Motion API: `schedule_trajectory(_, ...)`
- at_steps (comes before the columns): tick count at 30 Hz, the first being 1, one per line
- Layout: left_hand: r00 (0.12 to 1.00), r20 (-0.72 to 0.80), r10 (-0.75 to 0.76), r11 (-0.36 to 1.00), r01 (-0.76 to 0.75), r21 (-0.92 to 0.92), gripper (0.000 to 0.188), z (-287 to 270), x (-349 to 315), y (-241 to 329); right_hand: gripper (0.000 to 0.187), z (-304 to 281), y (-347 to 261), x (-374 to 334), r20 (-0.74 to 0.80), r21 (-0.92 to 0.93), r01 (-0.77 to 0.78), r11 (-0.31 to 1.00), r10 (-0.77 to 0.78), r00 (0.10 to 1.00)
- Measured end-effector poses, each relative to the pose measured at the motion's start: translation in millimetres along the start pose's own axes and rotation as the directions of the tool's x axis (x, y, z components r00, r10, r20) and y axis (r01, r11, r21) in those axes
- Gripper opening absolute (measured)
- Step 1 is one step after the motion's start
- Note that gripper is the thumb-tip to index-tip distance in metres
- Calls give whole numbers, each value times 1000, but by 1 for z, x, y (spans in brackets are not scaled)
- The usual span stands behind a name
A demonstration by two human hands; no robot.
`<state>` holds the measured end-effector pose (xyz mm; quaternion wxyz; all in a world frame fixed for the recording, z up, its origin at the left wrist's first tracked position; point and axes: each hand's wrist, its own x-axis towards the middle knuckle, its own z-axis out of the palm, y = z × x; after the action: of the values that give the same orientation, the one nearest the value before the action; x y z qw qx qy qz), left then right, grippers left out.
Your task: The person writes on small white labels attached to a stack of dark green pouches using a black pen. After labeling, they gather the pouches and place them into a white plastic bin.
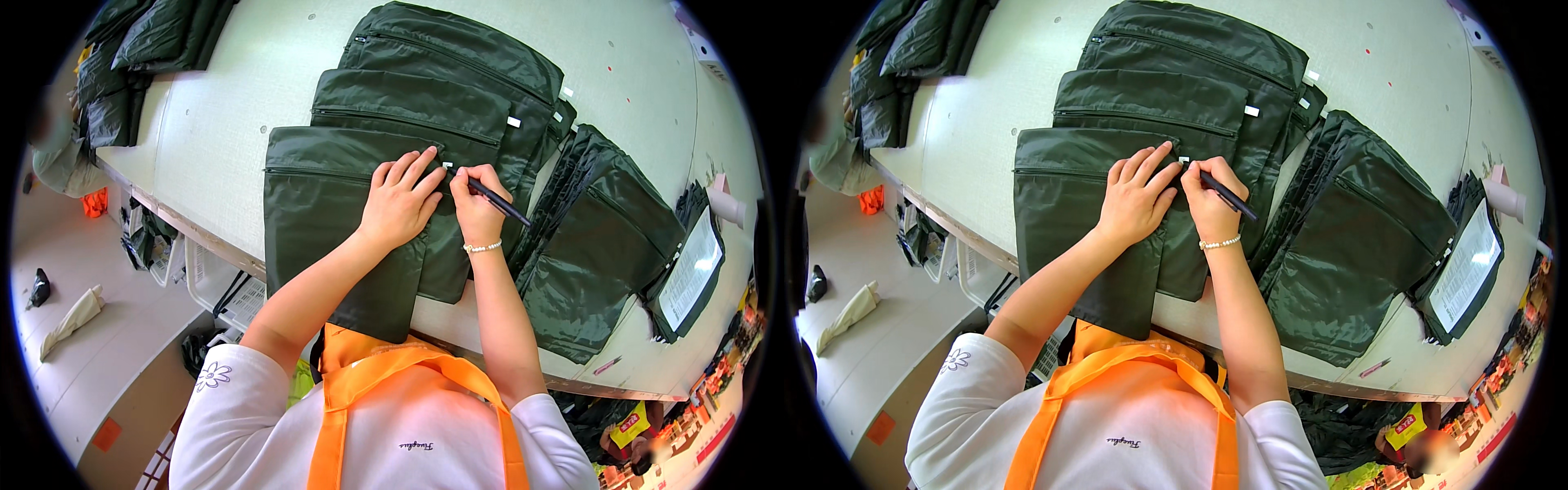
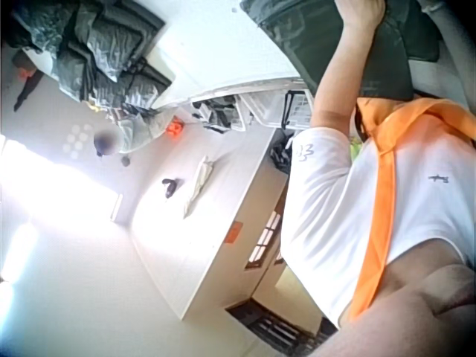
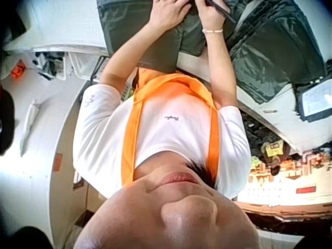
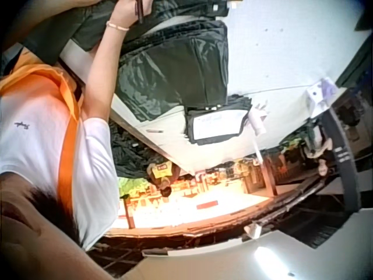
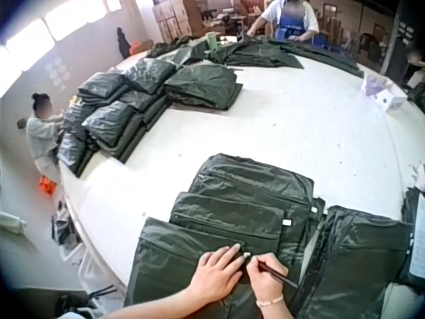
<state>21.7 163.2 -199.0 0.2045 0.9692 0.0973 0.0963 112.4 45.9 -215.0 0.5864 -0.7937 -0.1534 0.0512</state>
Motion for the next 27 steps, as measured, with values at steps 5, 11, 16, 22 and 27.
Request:
schedule_trajectory(5, 1000, 1, -3, 1000, 3, -9, 35, 0, 0, 0, 14, -1, 0, 0, -7, -27, -8, 1000, 8, 1000)
schedule_trajectory(11, 999, -2, -33, 996, 32, -78, 38, -1, -1, -1, 6, -9, -16, -7, -49, 234, -110, 966, 125, 991)
schedule_trajectory(16, 973, -212, -95, 916, 1, -402, 40, 0, -3, -15, 24, -9, -50, -55, 321, -480, 256, 839, -104, 941)
schedule_trajectory(22, 892, -448, -58, 842, -198, -502, 39, -21, 23, -4, 33, -52, -95, -59, 259, -212, 25, 977, 31, 965)
schedule_trajectory(27, 956, -293, -17, 920, -100, -379, 45, -16, 74, 21, 21, -233, -87, -41, -92, -314, -65, 947, 38, 995)
